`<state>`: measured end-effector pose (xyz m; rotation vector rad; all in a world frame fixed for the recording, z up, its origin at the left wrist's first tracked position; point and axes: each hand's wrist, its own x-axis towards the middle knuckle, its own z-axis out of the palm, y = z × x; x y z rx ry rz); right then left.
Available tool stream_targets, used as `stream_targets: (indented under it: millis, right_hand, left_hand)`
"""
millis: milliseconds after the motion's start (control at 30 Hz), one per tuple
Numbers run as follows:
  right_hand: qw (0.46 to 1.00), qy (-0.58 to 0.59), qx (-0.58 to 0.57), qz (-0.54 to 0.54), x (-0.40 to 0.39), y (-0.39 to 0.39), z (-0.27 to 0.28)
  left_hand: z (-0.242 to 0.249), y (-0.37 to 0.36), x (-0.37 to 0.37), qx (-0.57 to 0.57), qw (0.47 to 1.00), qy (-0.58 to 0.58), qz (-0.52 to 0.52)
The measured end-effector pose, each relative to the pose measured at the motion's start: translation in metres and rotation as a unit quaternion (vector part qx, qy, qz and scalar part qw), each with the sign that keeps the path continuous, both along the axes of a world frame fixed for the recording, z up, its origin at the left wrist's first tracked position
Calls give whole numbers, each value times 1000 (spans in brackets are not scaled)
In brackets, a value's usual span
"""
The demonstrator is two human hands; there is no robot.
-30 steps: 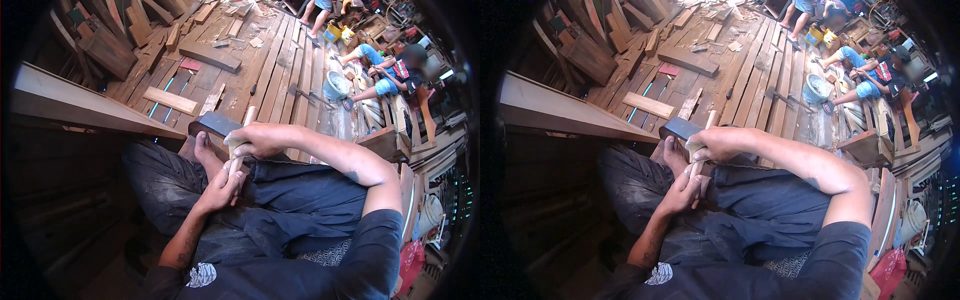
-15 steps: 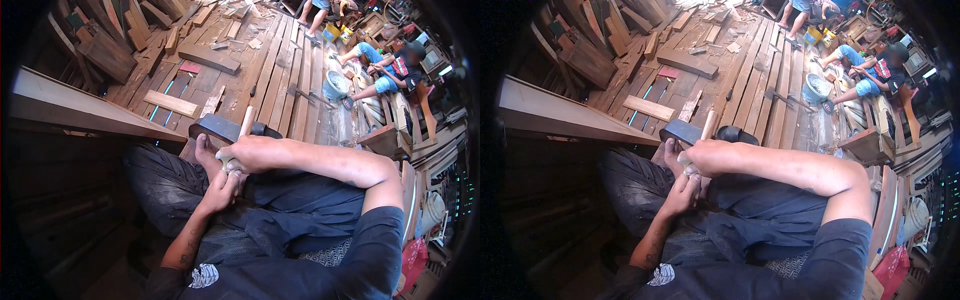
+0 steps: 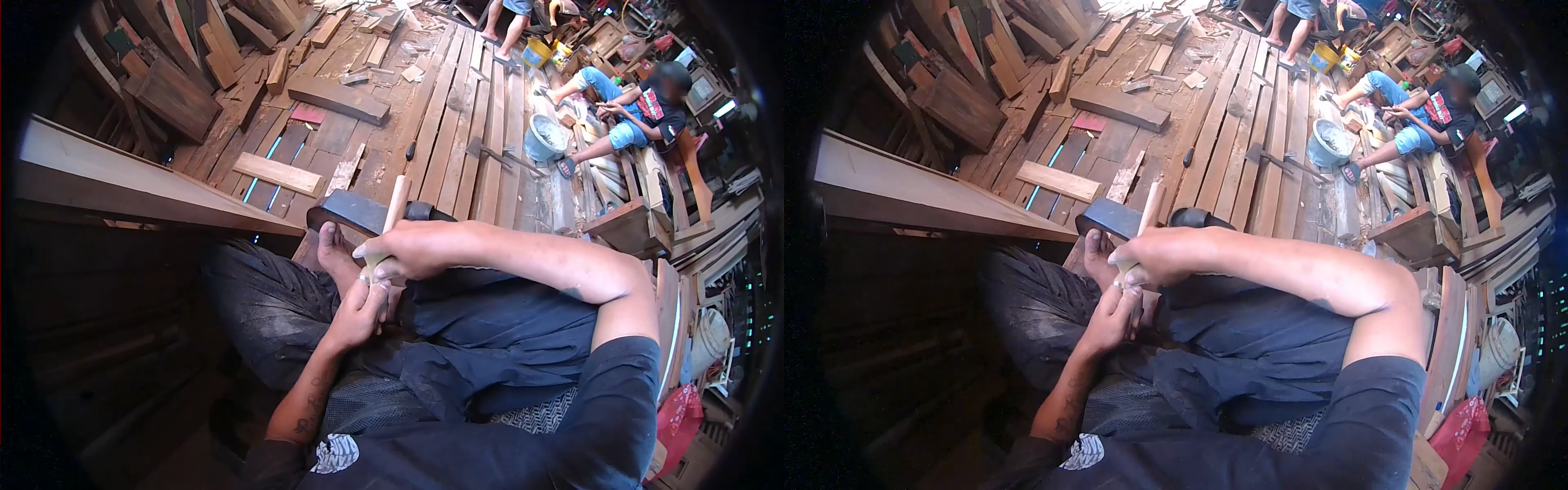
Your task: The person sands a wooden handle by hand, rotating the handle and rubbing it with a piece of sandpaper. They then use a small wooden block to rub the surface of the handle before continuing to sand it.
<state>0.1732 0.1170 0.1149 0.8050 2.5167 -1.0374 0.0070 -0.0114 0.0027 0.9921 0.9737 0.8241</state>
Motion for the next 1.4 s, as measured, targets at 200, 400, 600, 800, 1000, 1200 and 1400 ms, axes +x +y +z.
stream_targets:
  millis: [200,400,600,800,1000,1200,1400]
  right_hand:
    - [985,58,100,-128,10,31,-9]
    - [983,32,128,-127,12,24,-13]
    - [997,-31,63,-8,-13,-8,-13]
    - [966,110,190,-137,15,42,-10]
    - [987,59,106,-101,13,20,-10]
    - [993,-5,105,-45,-6,7,5]
    - [965,48,220,-132,27,51,-8]
  left_hand:
    - [3,2,1,0,1000,-4,21]
    - [5,1,4,14,1000,1,26]
    - [-8,0,0,0,1000,-4,6]
    - [2,3,2,3,1000,-22,21]
    - [5,0,3,5,1000,-16,7]
    - [3,0,3,3,1000,-4,13]
    - [-5,4,3,23,1000,-19,8]
